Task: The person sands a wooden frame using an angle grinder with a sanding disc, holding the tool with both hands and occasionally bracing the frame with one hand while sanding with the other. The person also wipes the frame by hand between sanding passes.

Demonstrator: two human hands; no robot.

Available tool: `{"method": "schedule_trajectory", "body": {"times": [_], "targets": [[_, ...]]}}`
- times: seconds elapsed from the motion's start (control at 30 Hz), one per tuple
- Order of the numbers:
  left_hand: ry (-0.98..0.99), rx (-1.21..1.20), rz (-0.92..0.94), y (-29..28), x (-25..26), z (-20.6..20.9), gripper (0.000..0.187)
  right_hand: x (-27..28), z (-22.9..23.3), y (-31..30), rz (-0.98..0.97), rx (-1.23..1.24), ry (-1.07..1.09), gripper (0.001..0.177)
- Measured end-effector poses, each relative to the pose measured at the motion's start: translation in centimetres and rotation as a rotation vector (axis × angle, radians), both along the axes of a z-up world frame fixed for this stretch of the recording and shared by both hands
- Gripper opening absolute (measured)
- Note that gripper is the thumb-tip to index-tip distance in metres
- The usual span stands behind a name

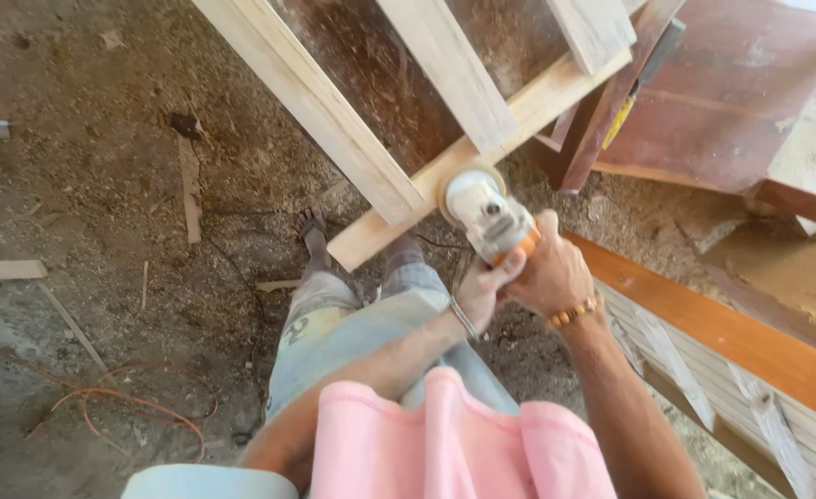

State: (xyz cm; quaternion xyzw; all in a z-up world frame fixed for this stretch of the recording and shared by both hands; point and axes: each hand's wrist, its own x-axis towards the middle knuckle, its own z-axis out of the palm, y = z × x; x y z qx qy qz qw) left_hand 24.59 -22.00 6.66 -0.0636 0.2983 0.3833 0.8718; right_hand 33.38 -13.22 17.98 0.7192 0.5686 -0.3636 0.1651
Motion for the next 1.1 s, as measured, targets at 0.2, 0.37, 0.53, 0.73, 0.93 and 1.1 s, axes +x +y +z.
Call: {"method": "schedule_trajectory", "body": {"times": [0.2, 0.37, 0.53, 0.73, 0.93, 1.1], "targets": [[0.003, -0.035, -0.002, 1.0, -0.6, 0.4, 0.08, -0.2, -0.9, 0.8, 0.007, 0.018, 0.019, 0.079], [-0.045, -0.024, 0.07, 2.5, -0.5, 0.6, 0.075, -0.3, -0.4, 1.6, 0.037, 0.043, 0.012, 0.078], [-0.054, -0.036, 0.097, 0.6, 0.1, -0.2, 0.069, -1.2, 0.4, 1.5, -0.03, -0.025, -0.04, 0.077], [-0.032, -0.04, 0.131, -0.4, -1.8, 2.4, 0.065, -0.9, -0.9, -1.4, 0.006, -0.01, 0.037, 0.072], [-0.12, -0.156, 0.143, -6.2, -3.4, -0.6, 0.065, -4.3, -0.4, -3.7, 0.031, -0.044, 0.034, 0.063], [-0.104, -0.218, 0.224, -7.3, -4.4, 0.6, 0.062, -5.8, 0.4, -4.2, 0.089, -0.099, 0.048, 0.058]]}}
